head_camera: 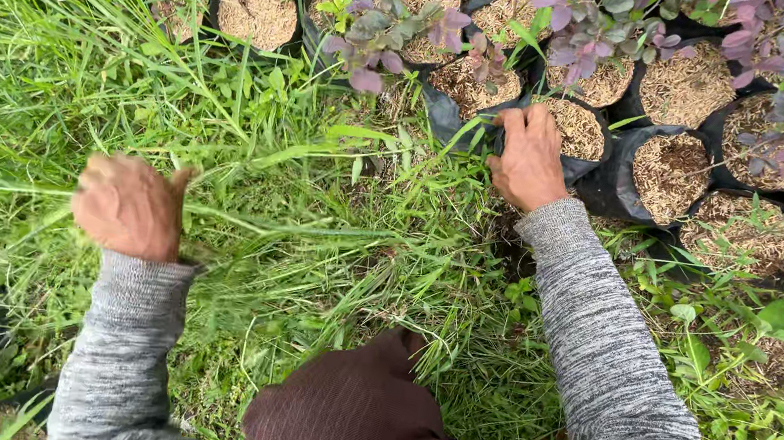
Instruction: The person removes weeds by hand from around potted plants with purple leaves. They pull grass and weeds from between the pots and from the ground, gathering the removed vegetation into a pile.
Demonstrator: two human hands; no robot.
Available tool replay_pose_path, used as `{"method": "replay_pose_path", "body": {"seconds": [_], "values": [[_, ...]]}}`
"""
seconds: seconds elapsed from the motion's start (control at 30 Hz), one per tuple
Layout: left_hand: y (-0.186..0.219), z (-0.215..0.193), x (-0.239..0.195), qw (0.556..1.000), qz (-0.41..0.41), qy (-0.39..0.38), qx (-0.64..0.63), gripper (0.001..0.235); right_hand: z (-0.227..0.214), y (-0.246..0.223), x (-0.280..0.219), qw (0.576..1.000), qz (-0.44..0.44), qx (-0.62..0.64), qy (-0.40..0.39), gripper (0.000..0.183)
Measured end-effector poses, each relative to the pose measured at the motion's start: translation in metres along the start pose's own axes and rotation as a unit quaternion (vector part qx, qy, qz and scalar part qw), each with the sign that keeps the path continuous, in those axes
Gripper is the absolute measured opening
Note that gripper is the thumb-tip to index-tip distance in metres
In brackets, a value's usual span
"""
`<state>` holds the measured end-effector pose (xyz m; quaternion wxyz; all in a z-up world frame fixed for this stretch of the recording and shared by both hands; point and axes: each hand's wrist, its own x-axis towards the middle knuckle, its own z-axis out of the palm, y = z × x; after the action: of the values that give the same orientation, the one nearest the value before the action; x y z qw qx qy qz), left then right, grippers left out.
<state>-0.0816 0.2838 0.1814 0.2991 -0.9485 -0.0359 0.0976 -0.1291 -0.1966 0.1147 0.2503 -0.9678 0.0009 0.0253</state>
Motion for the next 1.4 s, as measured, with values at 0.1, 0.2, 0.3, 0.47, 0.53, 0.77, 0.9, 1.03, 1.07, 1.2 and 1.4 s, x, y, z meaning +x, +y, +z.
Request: {"method": "replay_pose_path", "body": {"seconds": [0.1,0.2,0.3,0.47,0.53,0.77,0.9,1.03,1.07,1.2,1.4], "values": [[0.053,-0.058,-0.006,0.904,0.19,0.315,-0.217,0.045,0.001,0.003,0.001,1.0,-0.002,0.005,0.0,0.062],[0.154,-0.077,-0.022,0.734,0.464,0.203,-0.453,0.051,0.001,0.006,0.001,1.0,0.001,0.021,-0.016,0.059],[0.254,-0.065,-0.039,0.7,0.565,0.145,-0.413,0.089,-0.002,0.011,0.004,0.999,-0.013,0.041,-0.005,0.053],[0.367,-0.023,-0.072,0.796,0.429,0.19,-0.383,0.072,-0.002,0.011,0.003,0.998,0.011,0.056,-0.012,0.051],[0.393,-0.008,-0.071,0.81,0.4,0.135,-0.407,0.056,0.0,0.01,0.004,0.999,0.004,0.052,0.001,0.05],[0.401,0.017,-0.051,0.729,0.488,0.102,-0.468,0.033,0.0,0.01,0.006,0.999,-0.01,0.05,0.006,0.05],[0.394,0.008,-0.05,0.7,0.484,0.118,-0.512,0.041,0.003,0.01,0.004,0.999,-0.001,0.046,0.007,0.05],[0.388,-0.001,-0.049,0.676,0.509,0.015,-0.533,0.04,0.004,0.007,0.004,0.999,0.02,0.05,-0.004,0.051],[0.387,-0.001,-0.049,0.677,0.516,-0.014,-0.524,0.04,0.004,0.006,0.004,0.999,0.015,0.045,0.0,0.051],[0.398,0.007,-0.048,0.638,0.521,0.051,-0.565,0.036,0.003,0.003,0.004,0.999,0.026,0.035,-0.01,0.05],[0.416,0.049,-0.075,0.631,0.547,0.001,-0.55,0.03,-0.002,0.002,0.008,0.998,0.04,0.034,-0.034,0.05]]}}
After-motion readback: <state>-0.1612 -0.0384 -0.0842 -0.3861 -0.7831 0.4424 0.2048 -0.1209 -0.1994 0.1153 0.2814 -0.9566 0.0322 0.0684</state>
